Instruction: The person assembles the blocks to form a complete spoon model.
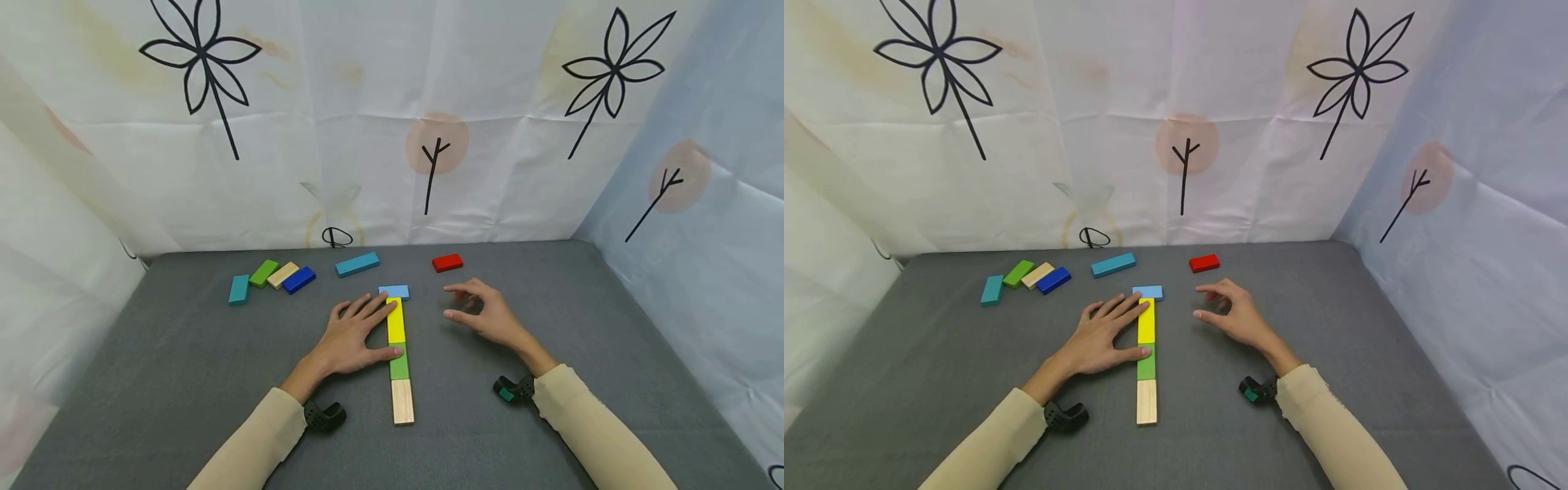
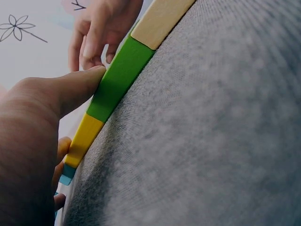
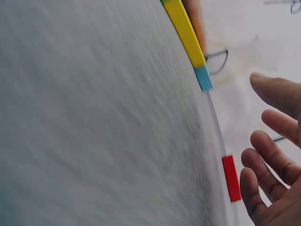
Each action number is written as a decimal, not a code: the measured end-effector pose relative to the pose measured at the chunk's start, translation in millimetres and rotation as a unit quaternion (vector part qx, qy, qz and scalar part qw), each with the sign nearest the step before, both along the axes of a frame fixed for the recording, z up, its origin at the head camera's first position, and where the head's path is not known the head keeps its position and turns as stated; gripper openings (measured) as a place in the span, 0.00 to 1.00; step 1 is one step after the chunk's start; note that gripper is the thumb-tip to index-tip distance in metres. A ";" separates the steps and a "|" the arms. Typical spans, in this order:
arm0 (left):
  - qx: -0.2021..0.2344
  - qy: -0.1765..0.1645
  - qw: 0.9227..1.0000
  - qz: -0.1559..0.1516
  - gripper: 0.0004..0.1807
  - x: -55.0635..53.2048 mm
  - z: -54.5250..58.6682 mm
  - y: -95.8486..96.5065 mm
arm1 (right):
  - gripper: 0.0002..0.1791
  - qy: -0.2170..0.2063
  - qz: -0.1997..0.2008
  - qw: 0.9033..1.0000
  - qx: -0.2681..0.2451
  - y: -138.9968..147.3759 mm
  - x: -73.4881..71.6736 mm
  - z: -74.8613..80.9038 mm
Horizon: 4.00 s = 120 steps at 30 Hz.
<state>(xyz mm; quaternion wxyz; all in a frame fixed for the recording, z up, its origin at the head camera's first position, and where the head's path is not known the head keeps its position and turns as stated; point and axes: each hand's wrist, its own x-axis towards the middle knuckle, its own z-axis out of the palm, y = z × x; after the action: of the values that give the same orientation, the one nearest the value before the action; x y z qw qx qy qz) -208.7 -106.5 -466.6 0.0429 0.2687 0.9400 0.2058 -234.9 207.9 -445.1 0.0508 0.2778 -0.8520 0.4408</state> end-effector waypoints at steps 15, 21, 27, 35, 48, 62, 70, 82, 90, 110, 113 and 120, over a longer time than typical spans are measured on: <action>0.000 -0.002 1.000 0.000 0.48 0.6 -1.6 -0.4 | 0.26 -0.033 -0.022 0.999 0.024 -0.5 -19.7 -3.4; -0.002 -0.003 1.000 0.002 0.48 0.3 -1.0 -0.8 | 0.30 -0.049 0.000 0.998 0.042 -17.7 -14.6 -2.4; -0.007 0.006 1.000 0.007 0.48 0.9 0.7 -0.4 | 0.37 -0.041 0.041 0.992 0.109 -39.4 -9.2 2.0; -0.004 0.004 1.000 0.001 0.49 2.1 1.1 -0.7 | 0.42 -0.003 0.102 0.980 0.170 -59.2 -4.4 -4.7; -0.007 -0.001 1.000 0.002 0.51 0.7 1.3 0.2 | 0.47 -0.013 0.108 0.972 0.206 -63.8 4.3 -9.2; -0.010 0.000 1.000 0.004 0.51 0.5 0.4 1.1 | 0.46 0.003 0.103 0.969 0.226 -64.1 7.4 -9.3; -0.002 0.001 1.000 0.003 0.50 1.1 -0.4 0.5 | 0.46 0.006 0.101 0.966 0.236 -63.4 7.8 -9.7; 0.083 0.007 0.996 0.013 0.46 -2.8 9.9 -8.7 | 0.46 0.003 0.095 0.965 0.245 -64.2 6.8 -10.6; 0.190 0.065 0.972 0.121 0.40 -33.0 12.7 -21.6 | 0.46 0.002 0.095 0.967 0.237 -65.0 7.5 -10.6; 0.227 0.014 0.938 0.260 0.29 -81.2 5.4 -27.8 | 0.47 -0.001 0.091 0.967 0.238 -63.4 7.8 -9.7; 0.245 0.017 0.931 0.272 0.26 -80.9 4.7 -26.7 | 0.47 -0.002 0.092 0.967 0.239 -63.4 8.2 -9.4; 0.291 -0.005 0.924 0.248 0.24 -75.5 6.1 -16.7 | 0.47 0.000 0.095 0.967 0.238 -64.1 8.9 -8.8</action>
<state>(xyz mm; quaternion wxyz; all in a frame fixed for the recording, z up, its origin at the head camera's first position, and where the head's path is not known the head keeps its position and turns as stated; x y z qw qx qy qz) -284.2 -123.2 -460.5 -0.0849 0.0263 0.8751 0.4756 -226.1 143.8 -453.9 -0.0590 0.3614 -0.9023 0.2277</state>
